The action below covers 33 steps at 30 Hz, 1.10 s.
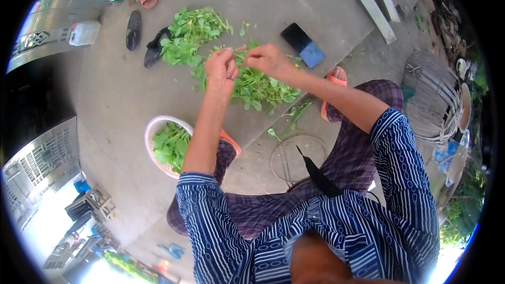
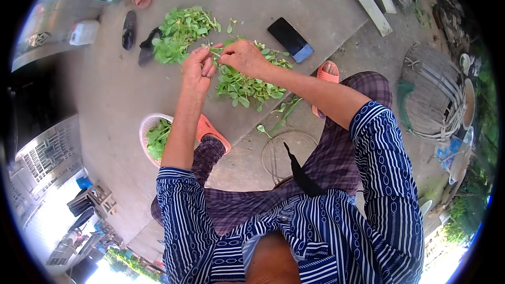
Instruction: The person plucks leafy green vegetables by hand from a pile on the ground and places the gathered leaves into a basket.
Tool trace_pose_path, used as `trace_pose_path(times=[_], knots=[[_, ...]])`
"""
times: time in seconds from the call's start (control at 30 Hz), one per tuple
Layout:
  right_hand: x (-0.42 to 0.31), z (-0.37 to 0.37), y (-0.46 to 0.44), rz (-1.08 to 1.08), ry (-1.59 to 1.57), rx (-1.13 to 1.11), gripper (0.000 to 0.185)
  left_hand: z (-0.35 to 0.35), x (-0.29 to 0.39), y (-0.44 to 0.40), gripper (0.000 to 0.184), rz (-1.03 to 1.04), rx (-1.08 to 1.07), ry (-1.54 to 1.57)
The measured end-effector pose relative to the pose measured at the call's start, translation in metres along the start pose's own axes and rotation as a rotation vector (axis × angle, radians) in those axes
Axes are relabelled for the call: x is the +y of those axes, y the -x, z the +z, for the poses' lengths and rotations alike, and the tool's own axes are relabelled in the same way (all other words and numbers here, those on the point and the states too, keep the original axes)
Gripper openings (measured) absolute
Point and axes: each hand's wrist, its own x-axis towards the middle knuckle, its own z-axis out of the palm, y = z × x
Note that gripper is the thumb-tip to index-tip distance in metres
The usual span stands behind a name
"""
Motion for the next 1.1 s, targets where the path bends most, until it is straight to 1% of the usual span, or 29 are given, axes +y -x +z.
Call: trace_pose_path(times=[0.07,0.1,0.13,0.2,0.23,0.3,0.33,0.4,0.43,0.5,0.53,0.6,0.73,0.8,0.83,0.9,0.93,1.03,1.1], knots=[[0.002,0.000,-0.003,0.028,-0.007,0.000,0.026,0.001,-0.005,-0.001,0.007,0.089,0.054,0.063],[0.003,0.000,-0.003,0.052,-0.020,0.008,0.026,0.004,-0.008,0.001,0.007,0.093,0.064,0.071],[-0.001,0.001,-0.003,0.049,-0.020,-0.007,0.026,0.009,-0.014,0.002,0.006,0.136,0.105,0.162],[-0.009,-0.003,-0.001,0.293,-0.124,0.079,0.025,0.015,-0.022,0.002,0.003,0.220,0.190,0.354],[-0.008,-0.004,-0.001,0.286,-0.118,0.068,0.025,0.003,-0.030,-0.009,0.003,0.229,0.196,0.363],[-0.007,-0.007,-0.002,0.349,-0.145,0.033,0.022,-0.015,-0.036,-0.022,0.003,0.296,0.366,0.285],[-0.007,-0.007,-0.003,0.343,-0.138,0.022,0.022,-0.017,-0.038,-0.021,0.003,0.305,0.373,0.294],[-0.003,-0.006,0.001,0.300,-0.308,0.010,0.020,-0.009,-0.051,-0.010,0.007,0.082,0.223,0.129],[0.002,-0.006,0.002,0.304,-0.310,0.003,0.020,-0.004,-0.055,-0.005,0.007,0.079,0.231,0.130],[0.007,-0.006,-0.002,0.296,-0.236,0.016,0.017,0.005,-0.058,-0.001,0.012,0.028,0.140,0.121],[0.007,-0.007,-0.002,0.292,-0.236,0.017,0.017,0.007,-0.061,-0.002,0.012,0.031,0.138,0.120],[0.005,-0.009,-0.002,0.344,-0.246,-0.012,0.015,0.008,-0.069,-0.005,0.013,0.053,0.055,0.151],[0.016,-0.004,-0.002,0.367,-0.296,-0.055,0.013,0.002,-0.076,-0.010,0.013,0.071,0.072,0.169],[0.018,-0.003,-0.001,0.337,-0.230,-0.069,0.013,-0.001,-0.079,-0.010,0.012,0.073,0.018,0.270],[0.017,-0.003,-0.001,0.339,-0.227,-0.066,0.013,-0.003,-0.081,-0.012,0.012,0.071,0.015,0.273],[0.014,-0.006,-0.001,0.329,-0.160,-0.045,0.014,-0.006,-0.081,-0.015,0.012,0.055,-0.082,0.262],[0.013,-0.007,-0.001,0.329,-0.157,-0.042,0.014,-0.007,-0.081,-0.016,0.012,0.054,-0.086,0.264],[0.013,-0.006,-0.002,0.288,-0.136,-0.021,0.015,-0.007,-0.077,-0.016,0.011,-0.017,-0.062,0.332],[0.015,-0.005,-0.003,0.243,-0.021,0.018,0.017,-0.010,-0.070,-0.018,0.009,-0.088,-0.067,0.266]])
